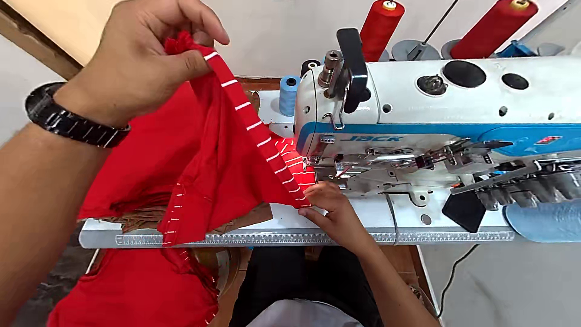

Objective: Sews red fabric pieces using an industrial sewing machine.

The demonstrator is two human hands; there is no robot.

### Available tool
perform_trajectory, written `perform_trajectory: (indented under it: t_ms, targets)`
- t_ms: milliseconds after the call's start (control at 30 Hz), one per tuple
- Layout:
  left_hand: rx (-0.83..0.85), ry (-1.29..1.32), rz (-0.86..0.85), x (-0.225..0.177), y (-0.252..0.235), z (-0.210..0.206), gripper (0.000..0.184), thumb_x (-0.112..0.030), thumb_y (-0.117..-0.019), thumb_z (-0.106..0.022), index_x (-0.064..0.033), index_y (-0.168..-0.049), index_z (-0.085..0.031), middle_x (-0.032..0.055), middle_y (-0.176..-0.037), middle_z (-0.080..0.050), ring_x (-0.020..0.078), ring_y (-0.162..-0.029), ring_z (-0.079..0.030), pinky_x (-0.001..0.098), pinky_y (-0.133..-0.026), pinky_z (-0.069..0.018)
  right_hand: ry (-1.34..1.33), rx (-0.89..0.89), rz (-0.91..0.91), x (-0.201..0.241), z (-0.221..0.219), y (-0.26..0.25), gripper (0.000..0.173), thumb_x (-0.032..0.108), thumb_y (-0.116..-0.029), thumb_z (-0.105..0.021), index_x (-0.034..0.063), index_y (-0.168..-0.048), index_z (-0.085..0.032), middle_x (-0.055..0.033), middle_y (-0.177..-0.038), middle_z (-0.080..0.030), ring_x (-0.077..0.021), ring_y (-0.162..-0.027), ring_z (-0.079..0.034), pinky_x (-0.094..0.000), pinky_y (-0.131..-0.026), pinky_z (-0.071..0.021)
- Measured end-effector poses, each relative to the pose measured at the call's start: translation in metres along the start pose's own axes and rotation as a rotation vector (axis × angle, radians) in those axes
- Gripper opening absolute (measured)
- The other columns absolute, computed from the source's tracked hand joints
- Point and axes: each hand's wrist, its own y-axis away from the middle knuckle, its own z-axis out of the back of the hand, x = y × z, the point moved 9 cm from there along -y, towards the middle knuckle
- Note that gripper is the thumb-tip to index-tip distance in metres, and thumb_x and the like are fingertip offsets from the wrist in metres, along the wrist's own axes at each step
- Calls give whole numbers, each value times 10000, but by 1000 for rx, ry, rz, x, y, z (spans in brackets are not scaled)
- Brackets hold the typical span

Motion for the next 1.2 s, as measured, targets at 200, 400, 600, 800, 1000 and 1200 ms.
perform_trajectory:
  t_ms: [200,400,600,800,1000,1200]
  targets:
    - [225,-128,-110,-6,-12,-8,182,-179,-986,-624,-195,-1083,-777,-53,-952,-629,10,-820,-575,172,-700,-488,11,-9,-13,0,0,-1,170,296,-959,-720,136,-957,-776,41,-1053,-732,-135,-1171,-624,-466,-1136,-404]
    - [394,-196,-254,-32,-13,-27,252,-156,-1013,-569,-194,-1146,-779,-19,-1026,-676,41,-902,-616,205,-771,-523,7,-8,-29,0,0,-2,181,313,-955,-722,142,-965,-780,44,-1070,-732,-128,-1167,-626,-448,-1117,-424]
    - [343,-685,-324,-53,1,-50,294,-98,-1040,-476,-64,-1172,-736,165,-1047,-661,313,-927,-629,485,-784,-514,23,4,-29,1,0,-3,174,308,-955,-722,143,-959,-779,49,-1044,-729,-124,-1152,-623,-452,-1104,-421]
    - [178,-360,-4,-36,11,-51,182,-216,-1001,-579,-149,-1071,-733,-74,-978,-719,-27,-860,-653,171,-766,-551,27,-12,-33,0,0,-2,178,312,-956,-720,144,-937,-775,49,-1039,-731,-122,-1152,-626,-444,-1108,-421]
    - [485,-494,-277,-35,10,-71,188,-223,-966,-592,-117,-1004,-743,3,-894,-708,111,-805,-668,311,-729,-562,40,2,-39,0,-1,-2,184,317,-960,-715,145,-952,-779,53,-1042,-733,-117,-1163,-623,-442,-1121,-411]
    - [366,-845,-231,-35,12,-67,275,-74,-977,-464,-11,-1086,-708,188,-898,-652,377,-750,-648,563,-649,-462,25,-24,-74,-2,0,-4,188,331,-958,-715,156,-943,-783,57,-1050,-729,-119,-1153,-620,-433,-1088,-430]
